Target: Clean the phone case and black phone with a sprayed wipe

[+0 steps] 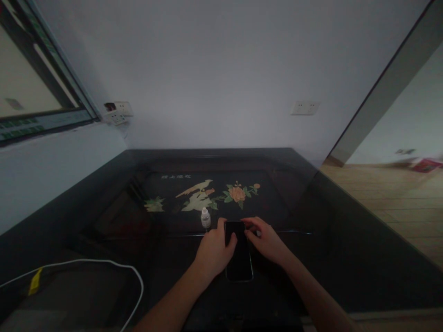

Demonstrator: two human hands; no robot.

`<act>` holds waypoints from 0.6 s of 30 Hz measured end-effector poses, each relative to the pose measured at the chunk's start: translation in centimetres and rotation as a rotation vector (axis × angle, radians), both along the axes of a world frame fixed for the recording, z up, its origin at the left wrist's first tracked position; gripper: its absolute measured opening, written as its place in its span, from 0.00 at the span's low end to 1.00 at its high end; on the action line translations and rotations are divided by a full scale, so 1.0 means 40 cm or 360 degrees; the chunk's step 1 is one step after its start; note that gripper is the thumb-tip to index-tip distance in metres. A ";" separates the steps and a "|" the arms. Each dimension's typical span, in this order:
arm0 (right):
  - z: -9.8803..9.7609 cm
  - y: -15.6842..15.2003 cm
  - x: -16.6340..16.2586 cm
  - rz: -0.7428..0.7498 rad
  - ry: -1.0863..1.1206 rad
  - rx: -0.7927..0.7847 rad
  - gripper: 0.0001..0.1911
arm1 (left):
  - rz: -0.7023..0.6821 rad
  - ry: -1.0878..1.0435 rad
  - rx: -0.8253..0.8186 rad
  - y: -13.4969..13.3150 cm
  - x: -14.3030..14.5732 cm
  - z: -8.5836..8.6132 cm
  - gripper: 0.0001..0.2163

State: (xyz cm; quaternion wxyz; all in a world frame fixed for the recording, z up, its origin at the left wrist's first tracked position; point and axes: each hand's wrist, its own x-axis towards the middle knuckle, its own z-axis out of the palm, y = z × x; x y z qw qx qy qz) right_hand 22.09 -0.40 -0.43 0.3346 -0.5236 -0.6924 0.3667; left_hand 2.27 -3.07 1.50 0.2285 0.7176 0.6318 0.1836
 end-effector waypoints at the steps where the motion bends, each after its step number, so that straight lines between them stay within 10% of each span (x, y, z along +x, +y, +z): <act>1: 0.002 -0.001 -0.001 0.0000 -0.0008 0.0006 0.18 | -0.0006 0.0025 -0.0002 -0.001 0.001 0.000 0.19; 18: -0.010 -0.001 -0.008 -0.0003 -0.0096 0.0060 0.20 | -0.0003 0.0203 -0.0040 -0.009 0.007 0.006 0.19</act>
